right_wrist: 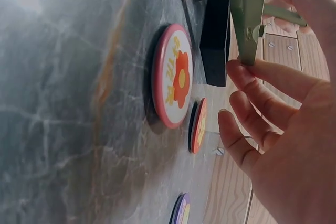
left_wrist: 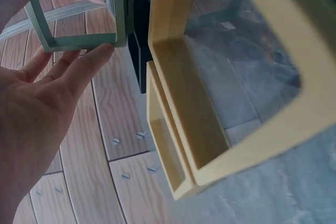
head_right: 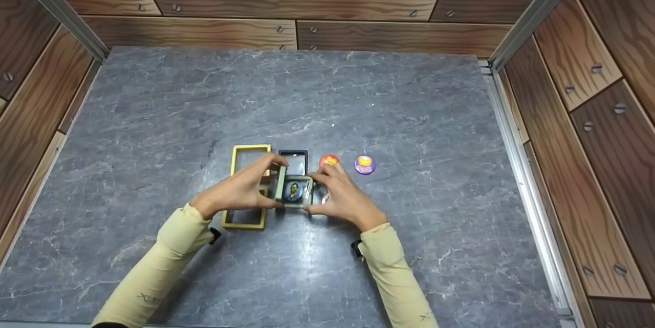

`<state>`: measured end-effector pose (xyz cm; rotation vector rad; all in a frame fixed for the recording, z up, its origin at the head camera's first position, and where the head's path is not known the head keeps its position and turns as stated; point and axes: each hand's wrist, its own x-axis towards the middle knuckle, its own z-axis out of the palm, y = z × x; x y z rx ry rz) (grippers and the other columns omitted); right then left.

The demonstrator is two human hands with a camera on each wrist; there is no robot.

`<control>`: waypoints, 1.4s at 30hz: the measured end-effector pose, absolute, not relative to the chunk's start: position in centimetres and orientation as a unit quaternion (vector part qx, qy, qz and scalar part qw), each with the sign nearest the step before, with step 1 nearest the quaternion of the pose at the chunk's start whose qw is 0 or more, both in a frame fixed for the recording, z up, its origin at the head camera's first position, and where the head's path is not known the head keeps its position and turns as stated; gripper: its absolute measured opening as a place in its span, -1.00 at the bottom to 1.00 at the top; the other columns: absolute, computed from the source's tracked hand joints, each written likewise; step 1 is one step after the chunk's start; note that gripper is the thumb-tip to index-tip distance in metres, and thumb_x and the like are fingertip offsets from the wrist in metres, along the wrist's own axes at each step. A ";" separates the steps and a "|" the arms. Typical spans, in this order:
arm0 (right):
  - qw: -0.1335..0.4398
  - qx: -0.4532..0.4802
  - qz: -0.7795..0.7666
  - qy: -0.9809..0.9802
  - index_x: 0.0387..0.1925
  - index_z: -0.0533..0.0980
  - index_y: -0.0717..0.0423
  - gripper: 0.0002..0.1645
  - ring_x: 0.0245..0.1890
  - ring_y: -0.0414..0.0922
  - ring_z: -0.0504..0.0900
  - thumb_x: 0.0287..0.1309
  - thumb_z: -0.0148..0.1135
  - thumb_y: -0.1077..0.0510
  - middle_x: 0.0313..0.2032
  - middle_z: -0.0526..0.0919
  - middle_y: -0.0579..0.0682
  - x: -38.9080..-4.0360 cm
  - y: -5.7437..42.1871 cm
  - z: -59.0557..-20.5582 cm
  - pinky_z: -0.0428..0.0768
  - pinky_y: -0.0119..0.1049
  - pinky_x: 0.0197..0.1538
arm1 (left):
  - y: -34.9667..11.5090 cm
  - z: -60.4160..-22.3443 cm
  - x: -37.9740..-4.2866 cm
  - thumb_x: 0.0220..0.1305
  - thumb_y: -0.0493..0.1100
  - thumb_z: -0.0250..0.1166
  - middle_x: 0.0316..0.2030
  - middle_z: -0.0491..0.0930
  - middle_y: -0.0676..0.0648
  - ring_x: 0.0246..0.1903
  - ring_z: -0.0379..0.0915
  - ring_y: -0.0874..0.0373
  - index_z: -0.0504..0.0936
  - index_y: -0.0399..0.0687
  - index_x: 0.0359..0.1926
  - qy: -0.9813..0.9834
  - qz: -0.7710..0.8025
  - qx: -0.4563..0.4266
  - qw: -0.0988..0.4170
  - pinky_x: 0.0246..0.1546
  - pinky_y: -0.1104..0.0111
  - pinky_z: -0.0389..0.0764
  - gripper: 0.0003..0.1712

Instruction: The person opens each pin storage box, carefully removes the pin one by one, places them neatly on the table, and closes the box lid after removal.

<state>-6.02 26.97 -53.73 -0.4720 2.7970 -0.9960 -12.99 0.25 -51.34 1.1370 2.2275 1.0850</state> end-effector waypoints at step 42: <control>0.063 -0.175 -0.271 0.944 0.34 0.58 0.12 0.01 0.17 0.00 0.36 -0.11 0.67 -0.25 0.09 0.56 0.05 -5.3 25.6 -55.3 0.33 -0.10 0.18 | -1.7 -53.1 -10.9 -0.08 -0.29 0.61 0.23 0.48 -0.26 0.19 0.51 -0.01 0.29 -0.17 0.26 0.806 0.410 0.383 0.191 0.44 0.14 0.57 -0.09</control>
